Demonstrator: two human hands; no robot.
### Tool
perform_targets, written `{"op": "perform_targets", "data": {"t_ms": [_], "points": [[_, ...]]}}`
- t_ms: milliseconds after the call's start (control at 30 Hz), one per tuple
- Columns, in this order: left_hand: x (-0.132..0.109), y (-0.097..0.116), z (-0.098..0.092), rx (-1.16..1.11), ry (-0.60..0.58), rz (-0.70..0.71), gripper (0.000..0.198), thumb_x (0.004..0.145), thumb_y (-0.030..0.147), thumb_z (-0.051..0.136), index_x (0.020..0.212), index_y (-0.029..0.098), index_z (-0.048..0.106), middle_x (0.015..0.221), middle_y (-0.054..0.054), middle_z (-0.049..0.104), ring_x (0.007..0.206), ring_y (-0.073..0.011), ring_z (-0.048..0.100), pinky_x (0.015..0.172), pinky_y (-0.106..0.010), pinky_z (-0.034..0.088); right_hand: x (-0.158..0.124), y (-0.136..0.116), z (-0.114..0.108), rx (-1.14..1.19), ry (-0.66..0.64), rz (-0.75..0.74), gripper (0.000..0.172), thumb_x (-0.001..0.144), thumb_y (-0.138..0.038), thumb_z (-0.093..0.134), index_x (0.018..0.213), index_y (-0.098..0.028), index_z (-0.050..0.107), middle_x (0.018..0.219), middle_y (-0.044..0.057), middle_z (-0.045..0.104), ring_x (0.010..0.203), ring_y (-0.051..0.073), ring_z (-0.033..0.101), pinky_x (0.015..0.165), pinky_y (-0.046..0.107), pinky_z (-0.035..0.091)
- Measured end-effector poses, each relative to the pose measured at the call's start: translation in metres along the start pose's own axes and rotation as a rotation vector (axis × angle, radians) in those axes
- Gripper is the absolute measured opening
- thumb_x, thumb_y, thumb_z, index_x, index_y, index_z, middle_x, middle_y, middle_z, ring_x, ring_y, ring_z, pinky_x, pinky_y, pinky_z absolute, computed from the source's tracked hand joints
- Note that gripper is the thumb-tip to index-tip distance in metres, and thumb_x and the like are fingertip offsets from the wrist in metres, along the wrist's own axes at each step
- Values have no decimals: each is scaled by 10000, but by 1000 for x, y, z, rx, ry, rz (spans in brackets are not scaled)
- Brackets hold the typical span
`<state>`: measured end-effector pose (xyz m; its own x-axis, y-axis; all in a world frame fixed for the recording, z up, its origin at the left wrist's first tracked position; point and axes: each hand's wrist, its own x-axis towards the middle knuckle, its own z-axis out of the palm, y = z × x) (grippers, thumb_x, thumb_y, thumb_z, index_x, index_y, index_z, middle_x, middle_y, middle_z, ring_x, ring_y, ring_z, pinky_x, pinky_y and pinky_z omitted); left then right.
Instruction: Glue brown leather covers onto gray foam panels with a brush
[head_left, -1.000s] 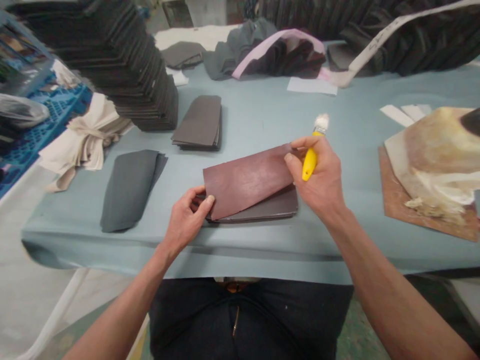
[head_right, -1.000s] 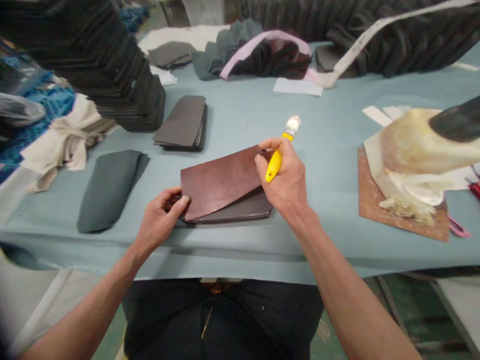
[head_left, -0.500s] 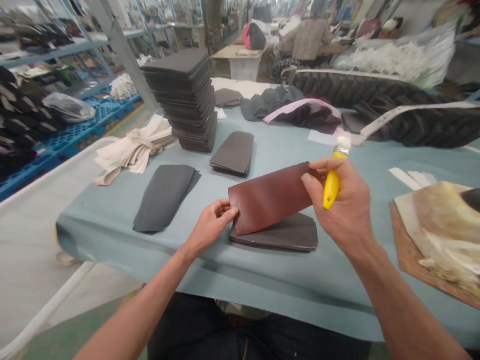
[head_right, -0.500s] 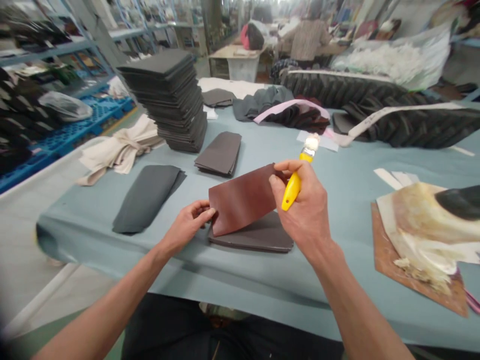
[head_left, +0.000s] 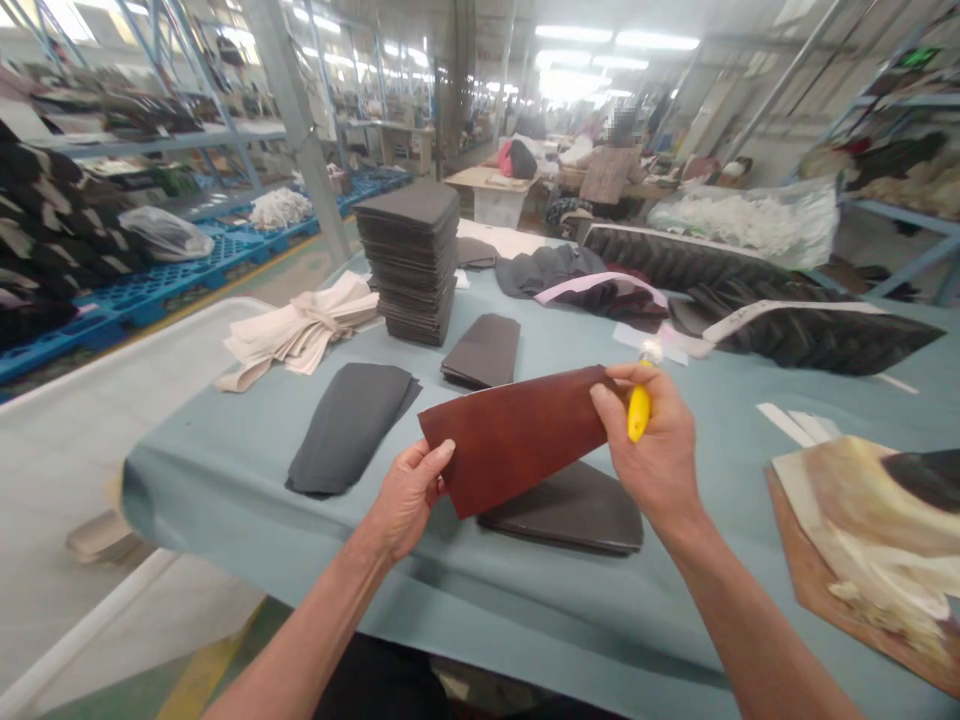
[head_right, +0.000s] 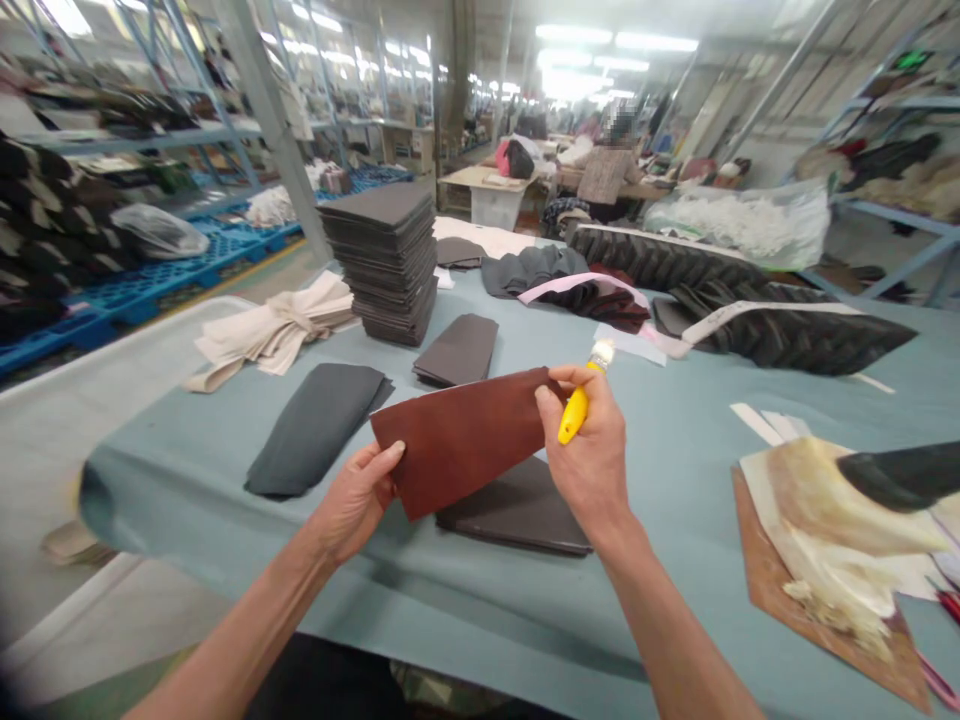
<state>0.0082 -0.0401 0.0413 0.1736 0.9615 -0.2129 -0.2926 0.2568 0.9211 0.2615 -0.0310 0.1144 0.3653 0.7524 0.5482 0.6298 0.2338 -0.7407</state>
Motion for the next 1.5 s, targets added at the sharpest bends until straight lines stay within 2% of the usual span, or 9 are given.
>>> {"op": "perform_targets", "data": {"t_ms": [133,300,500,600,767,933,1067,1267,1500], "points": [[9,24,-12,60,-27,12,719,750,778,854,1156,188,794,1058,-100,851,869,-255,785,707,-321,594,-13,14,7,27,-47,82,421,886,-578,678,1081,-205,688,900,50,722,797,206,679,778,371,588],[61,78,-11,251,-210,39,611,694,693,940,994,175,815,937,-83,847,813,-244,769,744,-324,593,-31,40,5,1,-92,168,441,903,-593,653,1082,-192,688,834,52,747,713,202,702,702,347,582],[143,126,51,545,-467,106,499,723,620,896,885,162,785,858,-95,822,749,-247,752,720,-345,583,-60,51,-8,-99,-17,196,409,939,-597,653,1085,-219,707,835,70,790,694,246,757,648,358,579],[179,138,87,696,-534,215,399,804,548,828,828,156,758,845,-93,804,729,-229,729,687,-321,553,-81,51,-14,-131,6,143,363,957,-570,647,1103,-242,705,1059,95,835,915,284,822,808,410,642],[225,164,118,943,-446,507,279,909,418,702,794,165,726,749,-37,731,703,-195,659,664,-291,487,-104,54,-20,-383,88,-150,181,1079,-416,579,1147,-260,641,1296,93,804,1072,275,828,858,411,683],[242,189,111,1166,-232,841,242,977,368,617,958,185,773,902,-59,756,936,-241,679,839,-318,490,-117,52,-14,-328,37,-219,113,1099,-333,554,1156,-248,601,1284,107,804,1088,239,830,857,364,706],[241,167,75,1322,-153,975,378,1038,386,516,1224,189,780,1203,-138,793,1141,-306,713,1002,-392,494,-121,49,-10,-297,1,-264,70,1086,-270,564,1134,-236,602,1271,133,806,1099,243,829,845,355,713],[226,89,12,1507,-329,940,348,1041,343,524,1213,218,799,1229,-134,828,1119,-279,768,997,-393,570,-126,54,-9,-334,-19,-278,57,1076,-261,584,1118,-237,614,1257,131,810,1096,255,828,853,386,709],[216,59,-13,1559,-397,924,359,1068,293,520,1320,218,765,1348,-155,790,1246,-303,748,1074,-454,573,-131,57,-6,-377,-45,-246,60,1070,-276,594,1121,-250,612,1293,109,801,1087,267,824,848,412,692]]}}
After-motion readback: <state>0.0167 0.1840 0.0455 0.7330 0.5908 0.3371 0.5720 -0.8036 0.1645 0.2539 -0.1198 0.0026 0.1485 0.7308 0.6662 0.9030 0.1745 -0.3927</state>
